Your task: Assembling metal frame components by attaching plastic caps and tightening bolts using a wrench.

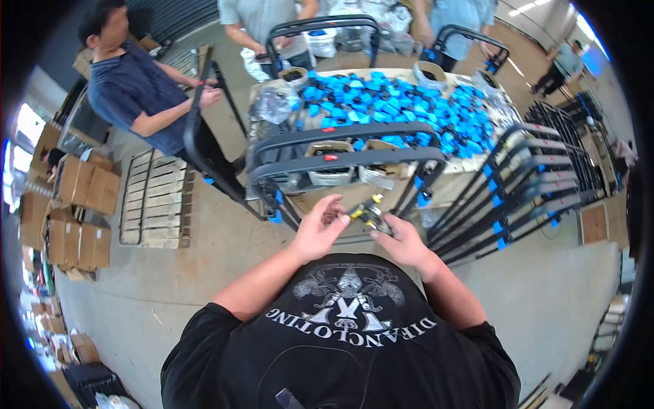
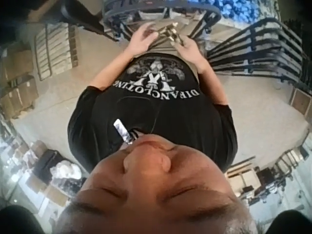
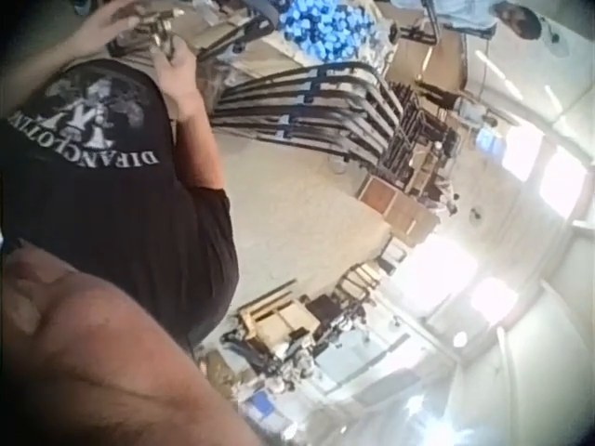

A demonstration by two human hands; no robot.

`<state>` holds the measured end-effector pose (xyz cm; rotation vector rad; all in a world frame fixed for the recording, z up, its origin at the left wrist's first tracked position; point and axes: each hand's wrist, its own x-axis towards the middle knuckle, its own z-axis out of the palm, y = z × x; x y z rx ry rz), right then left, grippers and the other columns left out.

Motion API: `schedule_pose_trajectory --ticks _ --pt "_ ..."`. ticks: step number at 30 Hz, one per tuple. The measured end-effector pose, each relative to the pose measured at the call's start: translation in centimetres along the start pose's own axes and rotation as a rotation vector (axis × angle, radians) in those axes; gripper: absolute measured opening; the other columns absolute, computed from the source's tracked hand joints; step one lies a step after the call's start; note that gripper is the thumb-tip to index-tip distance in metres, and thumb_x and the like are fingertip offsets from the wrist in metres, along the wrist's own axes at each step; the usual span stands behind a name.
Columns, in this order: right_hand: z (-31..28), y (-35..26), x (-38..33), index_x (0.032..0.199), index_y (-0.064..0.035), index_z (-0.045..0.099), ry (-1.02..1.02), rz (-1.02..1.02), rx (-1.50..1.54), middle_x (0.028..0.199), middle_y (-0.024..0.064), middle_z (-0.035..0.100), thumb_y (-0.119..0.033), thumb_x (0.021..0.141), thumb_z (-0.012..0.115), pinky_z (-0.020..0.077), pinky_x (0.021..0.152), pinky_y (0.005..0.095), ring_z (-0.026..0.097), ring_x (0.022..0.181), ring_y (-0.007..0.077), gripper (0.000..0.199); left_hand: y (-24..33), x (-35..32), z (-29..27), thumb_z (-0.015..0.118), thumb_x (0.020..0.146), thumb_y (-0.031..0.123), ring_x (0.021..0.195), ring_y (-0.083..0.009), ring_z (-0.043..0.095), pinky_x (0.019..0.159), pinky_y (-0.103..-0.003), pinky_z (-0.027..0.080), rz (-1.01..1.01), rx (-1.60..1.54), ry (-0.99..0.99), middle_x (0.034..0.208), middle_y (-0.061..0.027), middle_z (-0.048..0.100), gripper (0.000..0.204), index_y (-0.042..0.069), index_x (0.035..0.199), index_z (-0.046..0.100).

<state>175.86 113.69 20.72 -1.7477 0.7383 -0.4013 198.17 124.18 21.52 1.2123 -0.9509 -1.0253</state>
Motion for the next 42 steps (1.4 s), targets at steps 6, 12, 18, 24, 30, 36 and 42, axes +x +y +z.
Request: schedule_pose_trajectory --ticks 6,12,18,24,30,36,42 --pt "0.9 -0.2 0.7 0.119 0.0018 0.061 -0.024 -0.089 0.09 0.089 0.0069 0.064 -0.014 0.095 0.067 0.0493 0.073 0.0312 0.055 0.082 0.0118 0.029 0.4 0.0 1.1 0.057 0.102 0.013 0.1 -0.012 0.063 0.089 -0.029 0.051 -0.004 0.274 -0.127 0.113 -0.0074 0.067 0.037 0.001 0.137 0.053" --pt "3.8 1.9 1.0 0.123 -0.0023 0.061 0.171 -0.209 -0.091 0.087 0.0136 0.067 -0.023 0.095 0.067 0.0522 0.07 0.0368 0.063 0.075 0.0182 0.035 1.3 -1.6 -0.8 0.052 0.104 0.01 0.106 -0.015 0.061 0.094 -0.03 0.048 0.201 0.158 0.065 0.118 -0.0084 0.065 0.036 -0.001 0.138 0.052" --pt "2.7 5.0 0.7 0.114 -0.0039 0.061 0.273 0.02 -0.144 0.086 0.0173 0.065 -0.026 0.094 0.066 0.0525 0.073 0.039 0.063 0.075 0.0296 0.03 0.0 -4.0 -9.1 0.052 0.102 0.01 0.089 -0.0143 0.057 0.082 -0.031 0.05 0.218 0.223 0.363 0.104 -0.0077 0.058 0.022 0.001 0.122 0.051" --pt "5.4 11.3 -3.4 0.112 -0.0033 0.062 0.316 0.331 -0.313 0.102 0.024 0.068 -0.038 0.093 0.063 0.0524 0.084 0.0479 0.067 0.096 0.0402 0.04 -7.3 -8.4 -19.4 0.064 0.096 0.008 0.09 -0.0128 0.055 0.08 -0.029 0.048 0.015 0.423 0.52 0.1 -0.006 0.057 0.024 0.003 0.115 0.05" --pt "8.1 11.0 -7.2 0.107 -0.0037 0.064 0.359 0.347 -0.35 0.087 0.0216 0.066 -0.034 0.093 0.061 0.051 0.074 0.0444 0.066 0.079 0.0343 0.033 -9.8 -5.5 -21.3 0.074 0.092 0.018 0.085 -0.0109 0.055 0.072 -0.026 0.047 -0.204 0.184 0.72 0.097 -0.0046 0.061 0.047 -0.001 0.129 0.052" --pt "10.6 6.8 -5.9 0.1 0.0017 0.059 0.309 0.445 -0.295 0.076 0.0169 0.061 -0.031 0.094 0.062 0.0481 0.07 0.0395 0.059 0.071 0.0261 0.034 -13.1 -1.8 -22.2 0.075 0.091 0.017 0.076 -0.0073 0.049 0.065 -0.026 0.043 -0.17 -0.143 0.691 0.088 0.0006 0.055 0.031 0.004 0.108 0.053" --pt "12.5 7.8 -7.3 0.103 0.0016 0.059 0.289 0.531 -0.315 0.079 0.0191 0.062 -0.034 0.093 0.063 0.0484 0.073 0.0403 0.06 0.073 0.0303 0.037 -13.8 -2.3 -22.5 0.074 0.089 0.015 0.073 -0.0078 0.049 0.065 -0.026 0.042 -0.129 -0.032 0.799 0.084 0.0008 0.054 0.029 0.004 0.104 0.052"
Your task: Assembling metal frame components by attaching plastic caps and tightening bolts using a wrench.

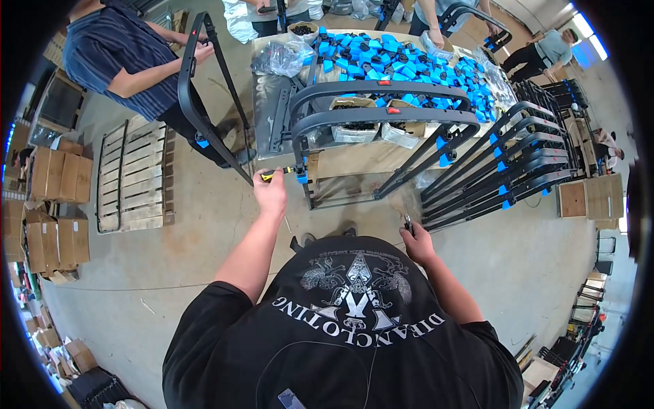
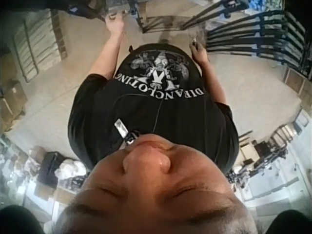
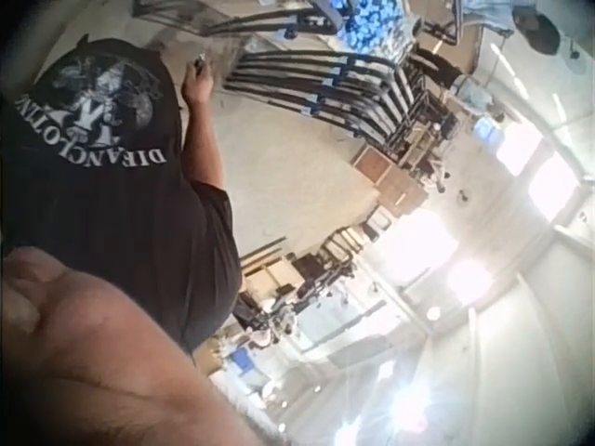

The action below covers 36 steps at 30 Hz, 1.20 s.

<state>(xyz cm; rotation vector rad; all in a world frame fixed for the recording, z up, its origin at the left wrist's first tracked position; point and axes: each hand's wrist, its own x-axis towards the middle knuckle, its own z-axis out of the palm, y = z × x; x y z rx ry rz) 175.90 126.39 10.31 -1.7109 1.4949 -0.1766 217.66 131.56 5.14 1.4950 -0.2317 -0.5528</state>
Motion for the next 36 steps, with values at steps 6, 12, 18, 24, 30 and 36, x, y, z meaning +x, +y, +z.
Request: schedule_pose_trajectory --ticks 6,12,18,24,30,36 --pt "1.2 0.9 -1.2 0.105 0.0016 0.06 -0.019 0.046 -0.077 0.082 0.0225 0.064 -0.036 0.093 0.063 0.0487 0.076 0.0438 0.063 0.078 0.0363 0.04 -1.1 0.4 -0.9 0.075 0.089 0.016 0.073 -0.0079 0.048 0.064 -0.027 0.042 -0.093 -0.097 -0.033 0.084 0.0009 0.053 0.03 0.005 0.104 0.052" --pt "1.8 -0.2 -0.7 0.104 0.0017 0.06 -0.061 0.076 -0.067 0.086 0.0242 0.066 -0.038 0.093 0.062 0.0489 0.078 0.0454 0.065 0.083 0.0384 0.041 -1.1 -0.2 -0.6 0.075 0.09 0.016 0.072 -0.0071 0.048 0.063 -0.025 0.041 -0.103 -0.146 -0.116 0.084 0.0015 0.053 0.029 0.006 0.104 0.052" --pt "2.8 -0.7 0.0 0.1 0.0009 0.06 -0.06 0.005 -0.087 0.074 0.0123 0.06 -0.037 0.093 0.064 0.0461 0.068 0.039 0.055 0.07 0.0204 0.038 -1.3 0.7 -0.7 0.073 0.091 0.016 0.071 -0.0059 0.046 0.062 -0.025 0.04 -0.098 -0.195 -0.088 0.083 0.0025 0.052 0.026 0.007 0.104 0.052" --pt "3.4 -2.5 0.0 0.101 0.0016 0.06 -0.106 -0.004 -0.11 0.084 0.0239 0.065 -0.039 0.094 0.062 0.0485 0.077 0.047 0.064 0.084 0.0417 0.041 -2.0 0.7 -1.0 0.073 0.092 0.015 0.07 -0.0061 0.046 0.061 -0.025 0.039 -0.099 -0.152 -0.116 0.083 0.0025 0.052 0.026 0.007 0.103 0.051" --pt "4.5 -4.7 0.7 0.099 0.0013 0.059 -0.128 -0.027 -0.123 0.085 0.0245 0.065 -0.038 0.094 0.061 0.0483 0.077 0.0477 0.064 0.086 0.0427 0.04 -0.8 0.4 -0.9 0.071 0.094 0.013 0.068 -0.0076 0.051 0.059 -0.027 0.041 -0.304 -0.28 -0.187 0.079 0.0014 0.055 0.026 0.009 0.107 0.048" --pt "6.0 -7.7 2.1 0.103 0.0012 0.06 -0.13 -0.105 -0.15 0.09 0.0264 0.066 -0.035 0.094 0.062 0.049 0.08 0.0478 0.063 0.09 0.0454 0.037 -1.9 0.7 -2.3 0.07 0.095 0.016 0.072 -0.01 0.052 0.064 -0.028 0.043 0.05 -0.13 -0.281 0.082 -0.0004 0.056 0.026 0.011 0.109 0.049"
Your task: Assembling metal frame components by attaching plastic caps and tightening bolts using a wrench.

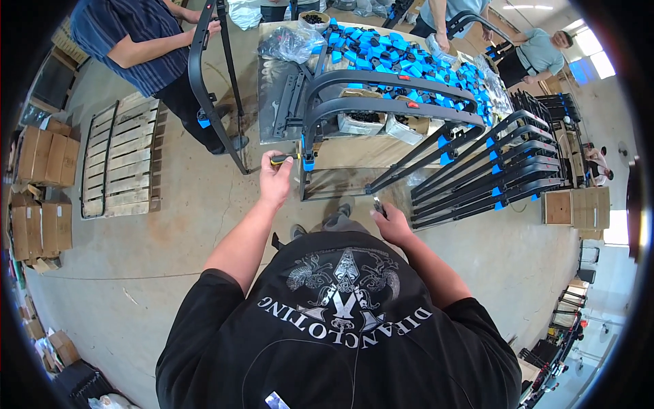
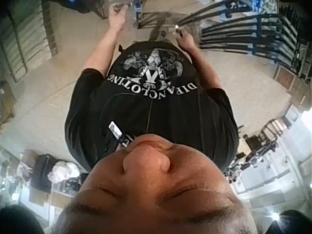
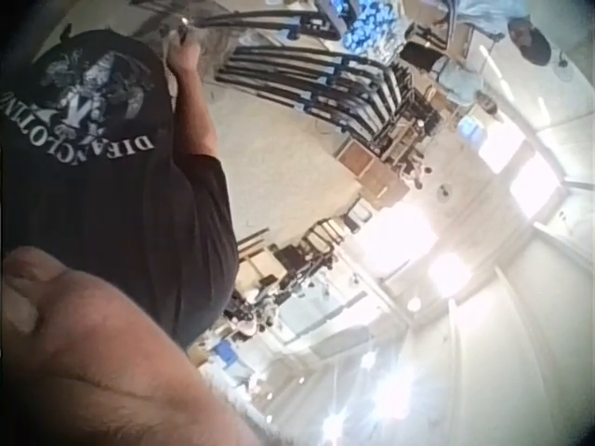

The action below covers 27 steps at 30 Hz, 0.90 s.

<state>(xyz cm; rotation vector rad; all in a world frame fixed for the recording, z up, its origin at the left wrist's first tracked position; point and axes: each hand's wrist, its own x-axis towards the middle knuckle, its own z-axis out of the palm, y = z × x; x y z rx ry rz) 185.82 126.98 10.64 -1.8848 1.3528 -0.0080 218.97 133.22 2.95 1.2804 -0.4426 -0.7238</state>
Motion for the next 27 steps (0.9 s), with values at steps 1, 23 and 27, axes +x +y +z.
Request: schedule_pose_trajectory --ticks 1,23,27 --pt "0.4 -0.4 0.7 0.105 0.0012 0.06 0.001 -0.04 0.031 0.093 0.0267 0.066 -0.034 0.094 0.062 0.0493 0.082 0.0472 0.063 0.093 0.0455 0.036 0.1 0.1 -0.1 0.07 0.095 0.017 0.07 -0.0103 0.052 0.061 -0.028 0.043 0.015 0.025 -0.025 0.083 -0.001 0.056 0.027 0.01 0.111 0.049" --pt "2.8 -16.8 11.9 0.109 0.0076 0.057 -0.749 0.307 0.657 0.097 0.0287 0.067 -0.018 0.092 0.055 0.0584 0.071 0.0474 0.071 0.084 0.0393 0.03 3.0 1.1 2.7 0.069 0.096 0.023 0.045 -0.0052 0.034 0.037 -0.025 0.024 -0.356 0.243 0.096 0.065 0.0042 0.045 0.021 0.013 0.104 0.052" --pt "7.3 -12.4 14.2 0.103 0.0025 0.064 -0.457 -0.08 0.125 0.086 0.0184 0.067 -0.019 0.091 0.057 0.056 0.066 0.0522 0.068 0.076 0.0334 0.025 2.7 1.3 2.9 0.07 0.096 0.023 0.044 -0.0048 0.035 0.036 -0.025 0.024 -0.322 0.281 0.085 0.064 0.0044 0.045 0.022 0.013 0.101 0.052"
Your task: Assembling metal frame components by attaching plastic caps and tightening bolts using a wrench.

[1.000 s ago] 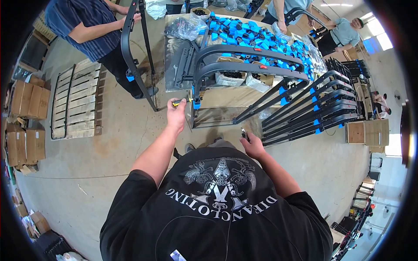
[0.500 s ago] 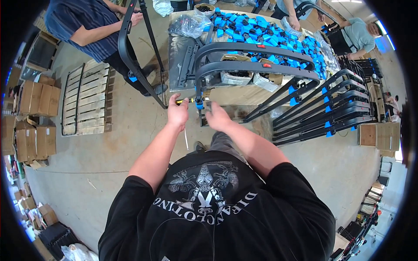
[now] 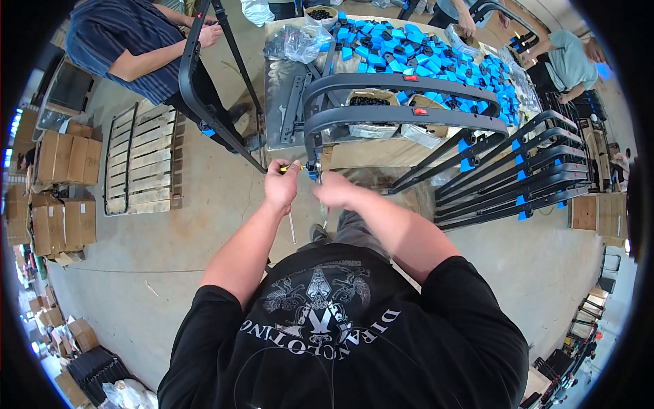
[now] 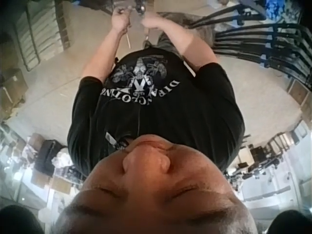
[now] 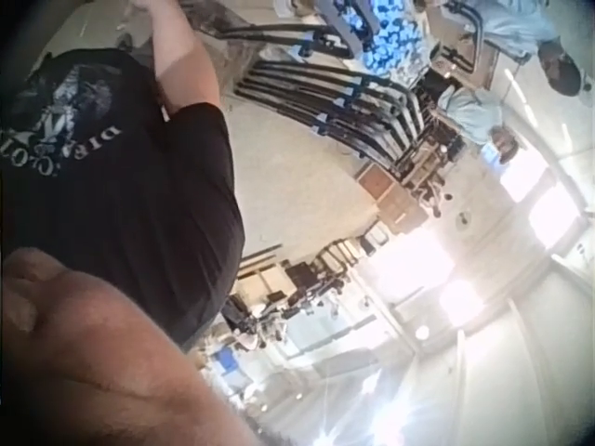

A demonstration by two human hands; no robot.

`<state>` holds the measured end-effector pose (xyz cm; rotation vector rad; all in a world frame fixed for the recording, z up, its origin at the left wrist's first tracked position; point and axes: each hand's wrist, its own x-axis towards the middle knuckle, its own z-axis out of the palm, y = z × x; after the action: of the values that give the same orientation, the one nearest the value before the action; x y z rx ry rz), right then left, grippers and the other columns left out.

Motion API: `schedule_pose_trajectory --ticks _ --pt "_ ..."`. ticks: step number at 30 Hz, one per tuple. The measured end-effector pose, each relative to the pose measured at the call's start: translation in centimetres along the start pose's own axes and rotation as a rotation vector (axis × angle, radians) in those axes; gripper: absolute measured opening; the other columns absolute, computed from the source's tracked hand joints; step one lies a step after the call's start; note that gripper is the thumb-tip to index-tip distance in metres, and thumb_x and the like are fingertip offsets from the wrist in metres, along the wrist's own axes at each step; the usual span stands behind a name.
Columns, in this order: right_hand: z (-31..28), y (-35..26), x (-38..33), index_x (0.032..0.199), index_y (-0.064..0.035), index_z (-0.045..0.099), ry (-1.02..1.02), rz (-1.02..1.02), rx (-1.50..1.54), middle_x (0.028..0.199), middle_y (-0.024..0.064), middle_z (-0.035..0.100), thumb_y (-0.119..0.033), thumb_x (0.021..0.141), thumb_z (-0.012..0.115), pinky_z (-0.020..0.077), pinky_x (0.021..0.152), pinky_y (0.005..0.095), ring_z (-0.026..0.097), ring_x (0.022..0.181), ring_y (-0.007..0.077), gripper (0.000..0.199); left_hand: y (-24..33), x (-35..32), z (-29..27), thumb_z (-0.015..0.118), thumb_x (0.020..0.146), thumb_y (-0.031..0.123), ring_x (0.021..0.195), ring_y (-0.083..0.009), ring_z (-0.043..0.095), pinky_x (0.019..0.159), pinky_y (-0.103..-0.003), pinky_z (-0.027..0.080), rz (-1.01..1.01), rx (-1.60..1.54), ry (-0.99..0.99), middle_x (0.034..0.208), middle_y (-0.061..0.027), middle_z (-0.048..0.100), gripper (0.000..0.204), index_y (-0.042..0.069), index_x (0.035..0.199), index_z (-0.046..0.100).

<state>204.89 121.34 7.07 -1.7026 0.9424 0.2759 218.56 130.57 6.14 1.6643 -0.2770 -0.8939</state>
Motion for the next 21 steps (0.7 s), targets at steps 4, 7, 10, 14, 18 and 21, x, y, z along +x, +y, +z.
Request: schedule_pose_trajectory --ticks 4,7,10,14,18,21 --pt "-0.8 -3.6 -1.4 0.101 0.0017 0.065 -0.186 0.25 0.417 0.087 0.0132 0.068 -0.02 0.089 0.06 0.0538 0.068 0.0579 0.067 0.08 0.0326 0.025 1.8 -0.5 -0.6 0.073 0.094 0.019 0.054 -0.0072 0.044 0.045 -0.028 0.033 -0.148 -0.068 -0.009 0.073 0.0009 0.055 0.019 0.01 0.101 0.058" --pt "-1.8 -3.1 -2.0 0.104 0.0018 0.063 -0.214 0.319 0.87 0.088 0.0173 0.068 -0.019 0.087 0.061 0.0556 0.071 0.0579 0.069 0.079 0.0349 0.027 1.5 -1.1 -0.8 0.072 0.094 0.02 0.046 -0.0072 0.038 0.038 -0.028 0.028 -0.191 -0.096 -0.015 0.068 0.0017 0.052 0.02 0.011 0.102 0.056" --pt "1.4 3.1 1.4 0.096 0.0075 0.057 0.391 -0.095 -0.367 0.091 0.0203 0.067 -0.017 0.088 0.061 0.0555 0.058 0.0547 0.068 0.067 0.0365 0.026 2.4 -0.9 1.3 0.071 0.096 0.021 0.042 -0.006 0.034 0.035 -0.026 0.023 -0.197 -0.105 -0.049 0.063 0.004 0.046 0.02 0.013 0.099 0.053" --pt "-2.3 -4.0 -2.5 0.097 0.0063 0.057 -0.239 0.299 0.788 0.083 0.0168 0.065 -0.016 0.089 0.061 0.0559 0.056 0.0549 0.067 0.065 0.0336 0.024 2.9 -1.2 -0.3 0.069 0.097 0.021 0.042 -0.0045 0.032 0.035 -0.024 0.022 -0.256 -0.111 -0.056 0.061 0.0056 0.043 0.02 0.015 0.096 0.05" --pt "-0.9 -0.2 0.1 0.101 0.0064 0.058 -0.203 0.138 0.48 0.081 0.0148 0.065 -0.018 0.09 0.06 0.0564 0.057 0.0554 0.066 0.063 0.0331 0.026 2.6 -0.5 0.7 0.071 0.095 0.021 0.043 -0.0043 0.032 0.036 -0.024 0.022 -0.217 -0.082 -0.034 0.061 0.0056 0.042 0.022 0.015 0.095 0.05" --pt "0.1 -1.4 1.0 0.103 0.005 0.061 0.008 0.048 -0.113 0.088 0.0131 0.067 -0.021 0.091 0.061 0.0578 0.066 0.0522 0.069 0.077 0.0303 0.028 0.5 0.8 -0.9 0.076 0.09 0.026 0.045 -0.0067 0.039 0.038 -0.027 0.029 -0.053 0.144 0.054 0.065 0.003 0.051 0.026 0.014 0.1 0.056"
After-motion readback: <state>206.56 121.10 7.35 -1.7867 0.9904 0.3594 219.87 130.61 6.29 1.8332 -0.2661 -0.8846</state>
